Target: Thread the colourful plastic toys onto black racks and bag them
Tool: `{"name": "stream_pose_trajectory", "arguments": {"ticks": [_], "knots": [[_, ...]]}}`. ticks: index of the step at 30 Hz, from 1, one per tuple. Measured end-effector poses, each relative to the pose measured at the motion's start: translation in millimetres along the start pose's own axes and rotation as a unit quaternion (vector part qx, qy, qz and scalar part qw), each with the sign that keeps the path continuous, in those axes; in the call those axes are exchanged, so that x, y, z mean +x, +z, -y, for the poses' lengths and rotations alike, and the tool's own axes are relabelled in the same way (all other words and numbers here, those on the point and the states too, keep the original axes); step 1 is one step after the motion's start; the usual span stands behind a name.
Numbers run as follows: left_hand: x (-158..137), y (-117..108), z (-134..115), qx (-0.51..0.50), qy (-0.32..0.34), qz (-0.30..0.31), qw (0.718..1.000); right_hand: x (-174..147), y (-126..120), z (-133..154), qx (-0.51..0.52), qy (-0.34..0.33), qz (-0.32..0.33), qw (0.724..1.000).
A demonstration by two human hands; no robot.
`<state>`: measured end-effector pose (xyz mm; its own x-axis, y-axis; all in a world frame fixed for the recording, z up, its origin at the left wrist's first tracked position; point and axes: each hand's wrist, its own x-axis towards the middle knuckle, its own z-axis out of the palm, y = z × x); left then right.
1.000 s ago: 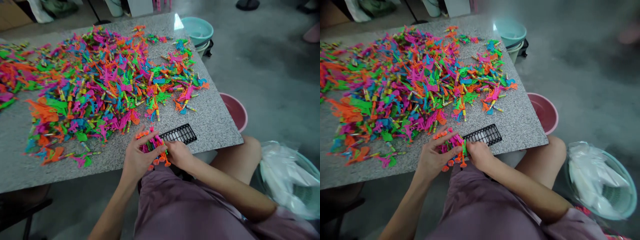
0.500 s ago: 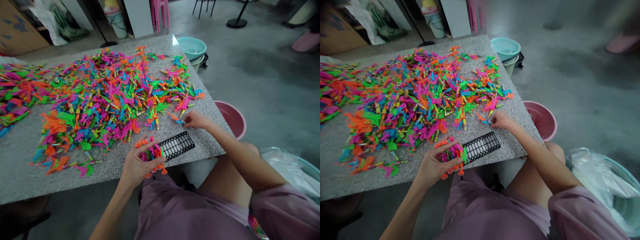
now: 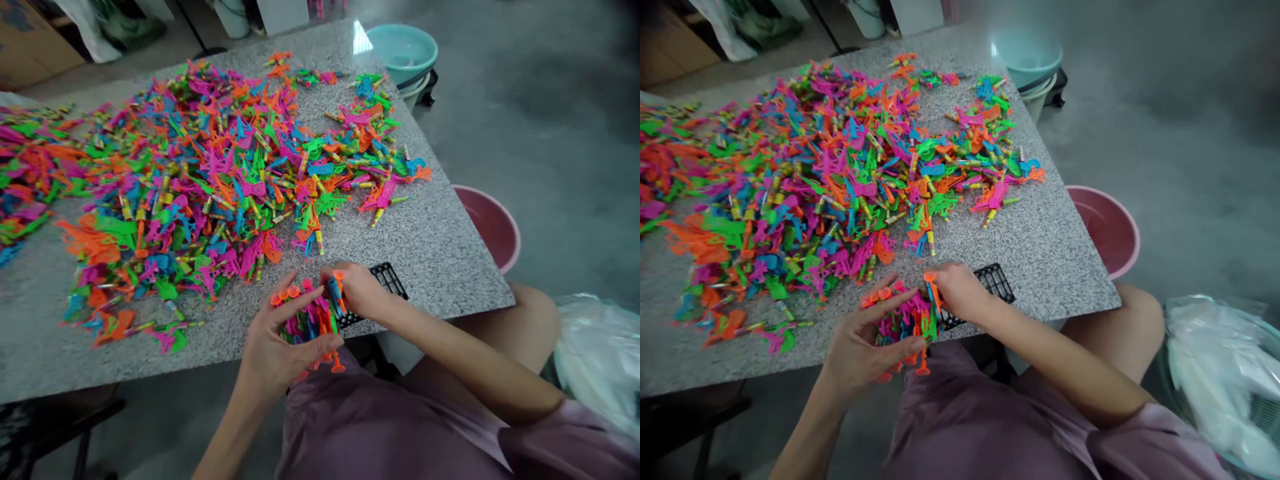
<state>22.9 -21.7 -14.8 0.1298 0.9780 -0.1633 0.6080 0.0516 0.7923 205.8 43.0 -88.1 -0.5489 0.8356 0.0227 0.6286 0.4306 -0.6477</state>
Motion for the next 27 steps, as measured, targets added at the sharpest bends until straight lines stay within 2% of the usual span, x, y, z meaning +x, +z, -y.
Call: {"name": "stream_pose_trajectory", "arguments": {"ticks": [4,7,10,12,14,16,18,20,23,25,27], "knots": [[-1.1,3.4,3.3,0.006,0.027,-0.007,1.000,0.9,-8.2,10.2,-0.049,0.016,0.055,0.997],[-1.4,4.4,2.9,0.010,0.056,-0.028,0.998,3.2,-3.3,16.8,-0.049,0.039,0.068,0.996],[-0.3,2.0,0.1,0.043,0.113,-0.038,0.992,4.3,1.2,18.1,-0.047,0.048,0.075,0.995],[1.6,-0.9,-2.2,0.089,0.150,-0.009,0.985,4.7,-2.9,9.3,-0.042,0.017,0.069,0.997],[3.7,-3.4,-3.8,0.130,0.165,0.022,0.977,5.7,-15.6,-9.2,-0.050,0.004,0.017,0.999],[5.4,-5.3,-3.7,0.148,0.166,0.031,0.975,6.0,-33.8,-33.0,-0.097,0.069,-0.079,0.990],[6.4,-7.4,-1.3,0.146,0.174,0.023,0.974,2.3,-49.7,-54.5,-0.171,0.160,-0.140,0.962],[6.6,-10.6,2.4,0.145,0.178,0.018,0.973,-8.2,-57.9,-68.1,-0.234,0.211,-0.129,0.940],[3.6,-14.6,4.8,0.160,0.156,0.027,0.974,-31.1,-60.1,-74.3,-0.275,0.241,-0.093,0.926],[-0.9,-13.6,0.2,0.165,0.137,0.004,0.977,-41.5,-64.5,-74.9,-0.258,0.274,-0.098,0.921],[-6.3,-9.6,-9.8,0.174,0.128,-0.060,0.975,-42.3,-76.1,-77.0,-0.191,0.301,-0.094,0.929]]}}
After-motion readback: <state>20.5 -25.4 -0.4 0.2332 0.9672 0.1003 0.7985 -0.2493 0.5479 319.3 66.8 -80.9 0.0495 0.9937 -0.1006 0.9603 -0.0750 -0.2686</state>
